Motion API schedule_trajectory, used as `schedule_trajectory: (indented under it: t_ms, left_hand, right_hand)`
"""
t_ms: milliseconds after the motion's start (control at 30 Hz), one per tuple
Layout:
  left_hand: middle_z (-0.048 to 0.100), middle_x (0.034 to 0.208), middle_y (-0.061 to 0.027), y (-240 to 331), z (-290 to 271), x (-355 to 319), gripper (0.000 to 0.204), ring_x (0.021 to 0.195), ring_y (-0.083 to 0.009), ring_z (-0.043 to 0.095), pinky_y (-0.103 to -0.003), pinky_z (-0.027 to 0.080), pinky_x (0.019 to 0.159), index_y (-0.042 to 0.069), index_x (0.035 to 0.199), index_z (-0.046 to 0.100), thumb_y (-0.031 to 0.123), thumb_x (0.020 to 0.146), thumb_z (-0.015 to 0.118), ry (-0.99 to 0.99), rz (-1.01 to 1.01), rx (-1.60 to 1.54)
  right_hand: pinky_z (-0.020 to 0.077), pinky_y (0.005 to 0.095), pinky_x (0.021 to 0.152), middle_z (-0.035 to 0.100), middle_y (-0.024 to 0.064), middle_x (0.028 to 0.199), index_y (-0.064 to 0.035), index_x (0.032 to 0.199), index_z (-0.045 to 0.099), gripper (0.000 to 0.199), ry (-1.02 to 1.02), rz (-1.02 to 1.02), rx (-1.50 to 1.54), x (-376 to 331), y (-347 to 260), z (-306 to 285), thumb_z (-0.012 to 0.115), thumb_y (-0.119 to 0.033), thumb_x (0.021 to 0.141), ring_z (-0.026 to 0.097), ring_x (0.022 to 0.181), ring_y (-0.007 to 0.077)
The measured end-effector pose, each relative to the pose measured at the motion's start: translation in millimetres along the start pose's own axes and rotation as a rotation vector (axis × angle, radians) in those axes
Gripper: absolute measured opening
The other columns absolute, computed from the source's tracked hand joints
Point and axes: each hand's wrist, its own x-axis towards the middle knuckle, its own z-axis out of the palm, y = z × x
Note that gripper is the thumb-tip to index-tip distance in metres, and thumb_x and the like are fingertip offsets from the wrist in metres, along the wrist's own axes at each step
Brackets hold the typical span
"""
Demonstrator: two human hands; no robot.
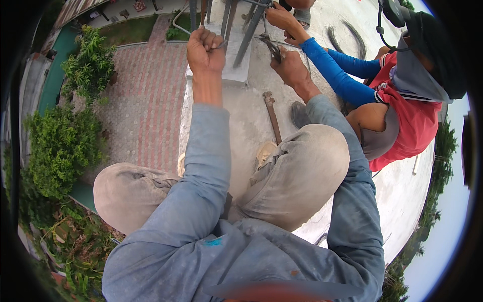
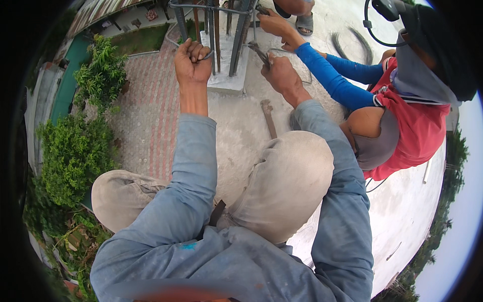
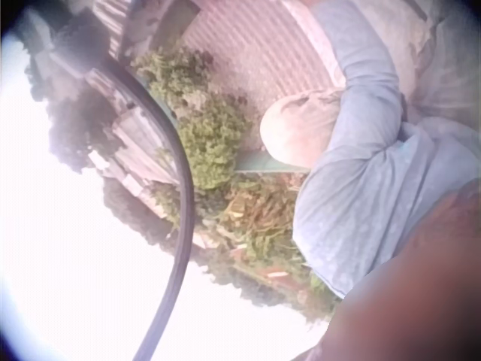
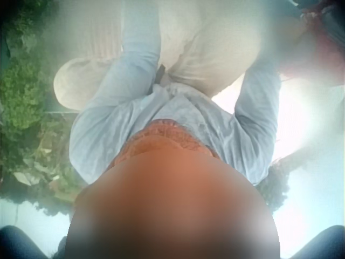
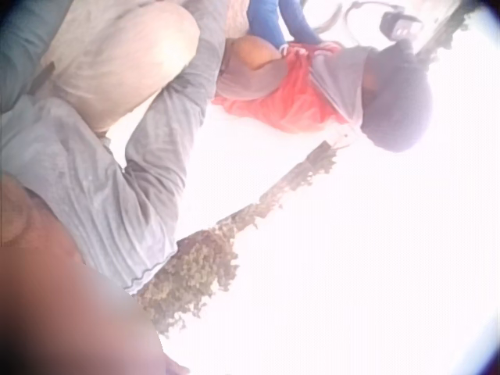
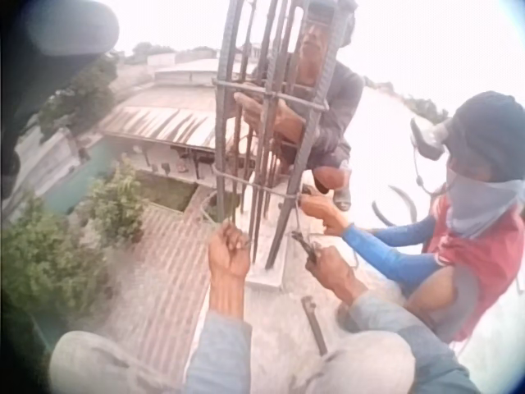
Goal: The person assembles a metal frame by bending and securing metal rods with pliers and a hammer. They work alongside another person who assists with holding and positioning the frame components.
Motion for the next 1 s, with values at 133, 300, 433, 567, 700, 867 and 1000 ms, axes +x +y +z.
schedule_trajectory:
  t_ms: [133,300,433,567,700,867,1000]
  left_hand:
    - [0.030,0.069,0.0043,-0.6,-2.0,0.2,0.026,0.056,-0.0087,0.028,-0.027,0.031,0.052,0.012,0.080,0.041,0.004,0.101,0.055,-0.021,0.010,0.010]
    - [0.031,0.068,0.0044,-1.8,-3.1,0.6,0.026,0.055,-0.0086,0.029,-0.027,0.031,0.052,0.012,0.081,0.041,0.004,0.101,0.056,-0.008,-0.002,-0.015]
    - [0.030,0.066,0.0041,-1.5,-0.8,2.8,0.030,0.053,-0.0089,0.030,-0.028,0.033,0.055,0.013,0.079,0.036,0.001,0.101,0.054,0.018,-0.002,-0.020]
    - [0.030,0.066,0.0039,-3.6,-0.2,4.3,0.030,0.053,-0.0090,0.029,-0.028,0.033,0.055,0.013,0.079,0.036,0.001,0.101,0.053,0.025,0.020,0.013]
    - [0.029,0.066,0.0041,-3.7,-2.3,2.8,0.031,0.053,-0.0094,0.028,-0.028,0.033,0.055,0.013,0.078,0.036,0.001,0.101,0.054,-0.009,0.020,-0.006]
    - [0.028,0.065,0.0043,-7.8,-5.1,3.6,0.031,0.053,-0.0097,0.027,-0.028,0.032,0.055,0.013,0.078,0.036,0.001,0.101,0.053,0.007,0.051,0.033]
    - [0.028,0.065,0.0043,-10.2,-9.9,4.3,0.031,0.053,-0.0095,0.027,-0.028,0.031,0.055,0.014,0.078,0.035,0.002,0.102,0.051,0.001,0.030,0.018]
  right_hand:
    - [0.0570,0.0481,0.070,0.070,0.0266,0.080,0.0024,0.113,0.064,0.034,-0.018,-0.037,0.001,0.9,1.9,-4.7,0.069,-0.024,0.092,0.071,0.075,0.0416]
    - [0.0565,0.0511,0.079,0.069,0.0283,0.089,0.0006,0.116,0.061,0.036,-0.077,-0.015,0.033,1.0,5.4,-8.3,0.069,-0.025,0.093,0.069,0.090,0.0462]
    - [0.0558,0.0519,0.079,0.069,0.0284,0.091,0.0006,0.116,0.061,0.035,-0.115,0.005,0.074,6.5,10.0,-9.2,0.067,-0.025,0.093,0.069,0.091,0.0470]
    - [0.0556,0.0522,0.080,0.069,0.0283,0.094,-0.0003,0.115,0.062,0.033,-0.107,-0.068,0.050,10.1,14.3,-6.1,0.066,-0.025,0.093,0.069,0.093,0.0470]
    - [0.0558,0.0513,0.080,0.069,0.0285,0.093,-0.0003,0.113,0.062,0.031,-0.113,-0.061,0.039,9.7,14.6,-5.1,0.067,-0.023,0.092,0.069,0.092,0.0470]
    - [0.0552,0.0496,0.078,0.069,0.0291,0.089,0.0006,0.109,0.064,0.027,-0.112,-0.114,0.122,13.8,18.5,-17.0,0.066,-0.020,0.092,0.069,0.088,0.0453]
    - [0.0551,0.0487,0.076,0.069,0.0272,0.086,0.0003,0.108,0.064,0.024,-0.169,-0.057,0.072,13.4,27.3,-20.6,0.066,-0.018,0.092,0.070,0.083,0.0434]
